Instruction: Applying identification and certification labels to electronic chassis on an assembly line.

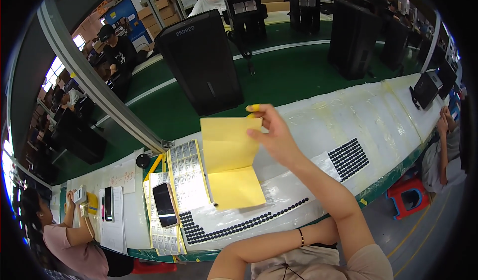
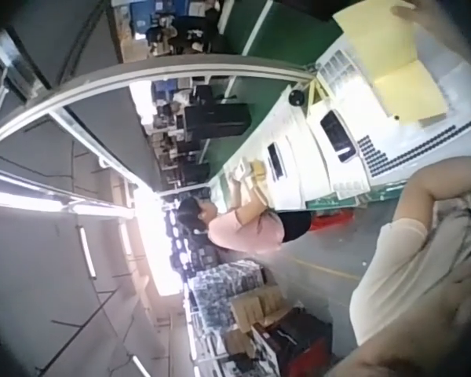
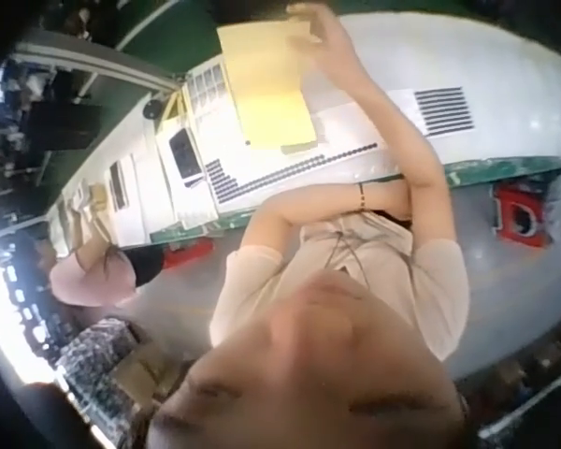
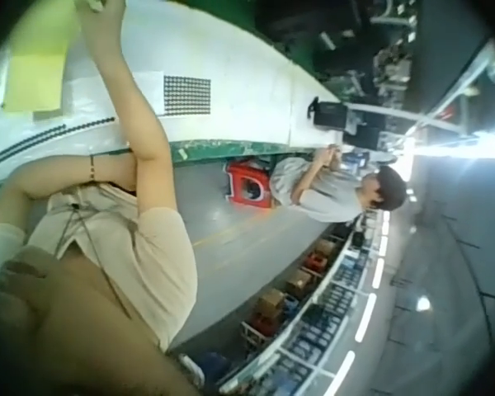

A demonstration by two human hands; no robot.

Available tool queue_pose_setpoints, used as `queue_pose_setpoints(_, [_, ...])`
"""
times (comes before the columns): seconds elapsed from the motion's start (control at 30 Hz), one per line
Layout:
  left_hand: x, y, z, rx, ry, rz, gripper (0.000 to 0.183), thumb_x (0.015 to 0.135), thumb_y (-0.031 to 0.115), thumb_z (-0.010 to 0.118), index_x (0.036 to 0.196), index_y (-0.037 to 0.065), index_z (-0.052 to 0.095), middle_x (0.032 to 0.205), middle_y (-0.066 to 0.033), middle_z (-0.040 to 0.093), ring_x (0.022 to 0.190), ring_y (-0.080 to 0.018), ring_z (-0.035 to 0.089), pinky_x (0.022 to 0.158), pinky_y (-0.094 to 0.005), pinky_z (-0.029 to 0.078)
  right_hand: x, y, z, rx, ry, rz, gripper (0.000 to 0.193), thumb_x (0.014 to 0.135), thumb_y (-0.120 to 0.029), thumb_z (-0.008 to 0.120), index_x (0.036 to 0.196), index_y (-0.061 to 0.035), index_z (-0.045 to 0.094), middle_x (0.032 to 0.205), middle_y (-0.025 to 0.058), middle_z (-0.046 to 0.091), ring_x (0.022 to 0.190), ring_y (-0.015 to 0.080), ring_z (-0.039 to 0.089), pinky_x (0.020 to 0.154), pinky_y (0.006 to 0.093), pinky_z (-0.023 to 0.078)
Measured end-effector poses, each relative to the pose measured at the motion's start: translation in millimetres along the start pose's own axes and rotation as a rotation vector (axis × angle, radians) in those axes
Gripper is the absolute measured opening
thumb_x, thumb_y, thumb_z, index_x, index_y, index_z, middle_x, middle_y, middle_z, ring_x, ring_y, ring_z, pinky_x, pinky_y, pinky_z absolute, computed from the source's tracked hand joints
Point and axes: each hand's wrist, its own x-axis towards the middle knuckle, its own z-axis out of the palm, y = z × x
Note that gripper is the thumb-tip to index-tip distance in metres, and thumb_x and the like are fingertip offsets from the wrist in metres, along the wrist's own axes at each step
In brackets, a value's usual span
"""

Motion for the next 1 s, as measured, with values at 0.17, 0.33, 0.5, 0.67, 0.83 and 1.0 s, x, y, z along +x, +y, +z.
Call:
queue_pose_setpoints(0.17, [1.3,14.6,-54.1,-0.136,-0.388,0.116,0.041,0.072,0.025,0.064,0.107,0.003,0.063,0.118,-0.0167,0.059,0.114,-0.0324,0.052,0.097,-0.0424,0.041,-6.2,-38.9,-37.7,0.075,0.204,-0.087,0.041,0.084,-0.001,0.062,0.122,-0.0048,0.046,0.110,0.0047,0.051,0.104,0.0120,0.052,0.084,0.0247,0.046])
queue_pose_setpoints(0.33, [-13.1,69.8,-150.1,0.035,-0.504,-0.051,0.035,0.083,0.026,0.062,0.111,0.004,0.058,0.108,-0.0129,0.061,0.107,-0.0303,0.055,0.101,-0.0424,0.038,-16.2,-80.6,-73.0,0.188,0.447,-0.235,0.039,0.086,-0.001,0.060,0.122,-0.0036,0.046,0.111,0.0053,0.052,0.104,0.0122,0.053,0.086,0.0248,0.045])
queue_pose_setpoints(0.5, [-46.5,118.9,-238.6,0.237,0.173,-0.020,0.029,0.086,0.016,0.061,0.111,0.004,0.058,0.109,-0.0121,0.060,0.111,-0.0290,0.054,0.101,-0.0470,0.037,-19.7,-111.1,-100.0,0.272,0.599,-0.426,0.037,0.086,-0.001,0.060,0.120,-0.0039,0.047,0.110,0.0052,0.053,0.104,0.0131,0.054,0.087,0.0262,0.045])
queue_pose_setpoints(0.67, [-90.0,132.1,-285.9,0.268,0.551,-0.002,0.025,0.072,-0.004,0.061,0.097,0.002,0.063,0.098,-0.0121,0.063,0.093,-0.0298,0.060,0.088,-0.0422,0.044,-27.3,-107.9,-125.5,0.293,0.739,-0.515,0.035,0.089,-0.002,0.057,0.122,-0.0034,0.045,0.113,0.0068,0.054,0.107,0.0160,0.055,0.090,0.0280,0.045])
queue_pose_setpoints(0.83, [-109.8,116.4,-290.7,0.398,0.913,-0.156,0.044,0.060,-0.018,0.060,0.100,0.000,0.064,0.104,-0.0165,0.062,0.098,-0.0355,0.058,0.089,-0.0410,0.043,-19.7,-97.1,-121.4,0.361,0.728,-0.471,0.034,0.090,-0.004,0.055,0.123,-0.0043,0.046,0.114,0.0074,0.056,0.108,0.0172,0.056,0.089,0.0285,0.047])
queue_pose_setpoints(1.0, [-84.5,104.6,-284.8,0.690,0.834,-0.234,0.049,0.058,0.000,0.076,0.104,0.012,0.067,0.140,-0.0205,0.038,0.128,-0.0407,0.036,0.103,-0.0475,0.032,-12.8,-94.1,-111.3,0.326,0.684,-0.422,0.034,0.090,-0.002,0.054,0.123,-0.0042,0.045,0.112,0.0058,0.054,0.107,0.0153,0.055,0.089,0.0272,0.046])
